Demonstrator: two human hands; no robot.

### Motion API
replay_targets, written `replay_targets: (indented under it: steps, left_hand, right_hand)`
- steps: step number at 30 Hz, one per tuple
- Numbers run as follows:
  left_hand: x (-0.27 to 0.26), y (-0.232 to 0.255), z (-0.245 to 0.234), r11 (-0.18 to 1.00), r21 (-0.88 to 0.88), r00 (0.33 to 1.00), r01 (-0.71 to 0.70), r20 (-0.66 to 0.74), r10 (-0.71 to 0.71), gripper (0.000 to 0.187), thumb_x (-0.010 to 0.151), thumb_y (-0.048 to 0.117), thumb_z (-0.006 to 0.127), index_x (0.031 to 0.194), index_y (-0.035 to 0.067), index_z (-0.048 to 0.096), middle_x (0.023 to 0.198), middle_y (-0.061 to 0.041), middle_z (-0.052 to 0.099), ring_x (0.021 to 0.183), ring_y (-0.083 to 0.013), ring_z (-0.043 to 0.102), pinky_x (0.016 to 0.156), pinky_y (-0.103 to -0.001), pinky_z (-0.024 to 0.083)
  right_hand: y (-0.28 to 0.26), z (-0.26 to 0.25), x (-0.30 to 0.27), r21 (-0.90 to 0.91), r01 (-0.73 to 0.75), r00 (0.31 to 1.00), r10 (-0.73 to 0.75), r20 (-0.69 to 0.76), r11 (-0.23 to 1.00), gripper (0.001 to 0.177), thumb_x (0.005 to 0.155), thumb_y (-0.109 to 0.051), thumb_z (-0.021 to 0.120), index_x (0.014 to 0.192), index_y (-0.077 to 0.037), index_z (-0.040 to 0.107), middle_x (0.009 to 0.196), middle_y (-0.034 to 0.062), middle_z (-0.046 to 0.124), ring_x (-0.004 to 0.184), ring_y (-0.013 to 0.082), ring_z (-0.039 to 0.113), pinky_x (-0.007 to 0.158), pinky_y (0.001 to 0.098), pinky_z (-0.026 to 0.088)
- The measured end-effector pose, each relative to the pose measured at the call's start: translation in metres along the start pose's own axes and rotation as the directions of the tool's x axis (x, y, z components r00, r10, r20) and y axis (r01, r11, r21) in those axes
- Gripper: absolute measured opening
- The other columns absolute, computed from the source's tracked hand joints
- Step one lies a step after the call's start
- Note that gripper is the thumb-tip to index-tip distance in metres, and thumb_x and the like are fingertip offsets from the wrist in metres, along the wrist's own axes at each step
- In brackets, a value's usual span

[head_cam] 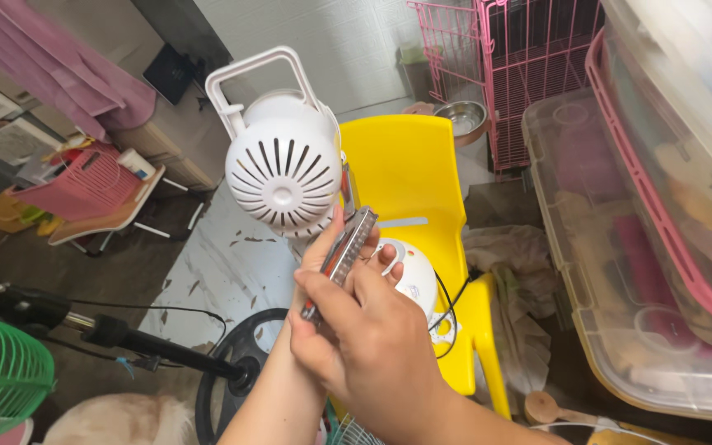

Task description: The person uses a multi-tool to pry and remove the front grille of a white electric fan. They then detach the fan blade and the central hub cap, placing the parts aside. The person reattaches the front grille to the fan body.

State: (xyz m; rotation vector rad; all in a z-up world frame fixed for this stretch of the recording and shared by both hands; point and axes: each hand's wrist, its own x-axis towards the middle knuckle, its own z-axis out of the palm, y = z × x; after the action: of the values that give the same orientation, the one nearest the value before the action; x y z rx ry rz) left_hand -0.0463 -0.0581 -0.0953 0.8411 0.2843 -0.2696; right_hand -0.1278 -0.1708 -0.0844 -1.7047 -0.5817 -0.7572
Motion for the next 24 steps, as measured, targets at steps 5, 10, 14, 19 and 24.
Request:
replay_targets:
  steps: [5,10,14,19,24]
  left_hand:
    - [0.006,0.003,-0.009,1.000,0.009,0.999,-0.012,0.047,0.012,0.046,0.091,0.052,0.067,0.101,0.008,0.069,0.082,-0.005,0.069,0.086,-0.0254,0.069,0.075,-0.039,0.062]
    - [0.019,0.001,-0.017,1.000,0.022,0.998,-0.020,0.061,0.019,0.038,0.092,0.037,0.070,0.112,0.005,0.065,0.086,-0.006,0.069,0.091,-0.0276,0.070,0.084,-0.045,0.060]
    - [0.025,-0.003,-0.029,0.996,-0.092,0.992,-0.014,0.126,0.026,0.037,0.094,0.033,0.067,0.117,0.004,0.063,0.089,-0.006,0.070,0.097,-0.0313,0.069,0.097,-0.055,0.055]
    - [0.027,-0.014,-0.031,0.965,-0.249,0.911,0.084,0.412,0.027,0.032,0.102,0.026,0.061,0.125,0.003,0.062,0.103,-0.005,0.073,0.116,-0.0324,0.064,0.111,-0.056,0.046]
    - [0.017,-0.012,-0.024,0.999,-0.009,0.952,-0.046,0.303,0.047,0.043,0.097,0.037,0.056,0.124,0.005,0.063,0.106,-0.005,0.075,0.115,-0.0330,0.066,0.102,-0.049,0.050]
  right_hand:
    - [0.009,0.003,-0.012,-0.033,0.121,0.992,-0.122,-0.024,0.992,0.050,0.078,-0.011,0.074,0.123,0.003,0.062,0.117,0.0244,0.061,0.095,0.0380,0.068,0.075,0.0398,0.057]
    - [0.025,0.008,-0.025,-0.147,0.077,0.993,-0.062,0.102,0.986,0.052,0.078,-0.015,0.078,0.127,-0.001,0.065,0.100,0.0205,0.060,0.085,0.0364,0.067,0.071,0.0425,0.056]
    - [0.032,0.012,-0.039,-0.027,-0.004,0.998,0.006,0.066,1.000,0.055,0.083,-0.006,0.070,0.136,-0.002,0.056,0.101,0.0172,0.064,0.091,0.0350,0.070,0.078,0.0433,0.058]
    - [0.039,0.004,-0.042,0.364,-0.555,0.830,0.522,0.195,0.748,0.063,0.088,-0.005,0.063,0.148,-0.010,0.043,0.123,0.0145,0.072,0.088,0.0314,0.076,0.065,0.0385,0.064]
    - [0.039,-0.011,-0.035,0.098,-0.277,0.960,0.279,-0.009,0.956,0.058,0.089,0.002,0.063,0.145,-0.007,0.053,0.111,0.0207,0.072,0.095,0.0380,0.073,0.077,0.0407,0.058]
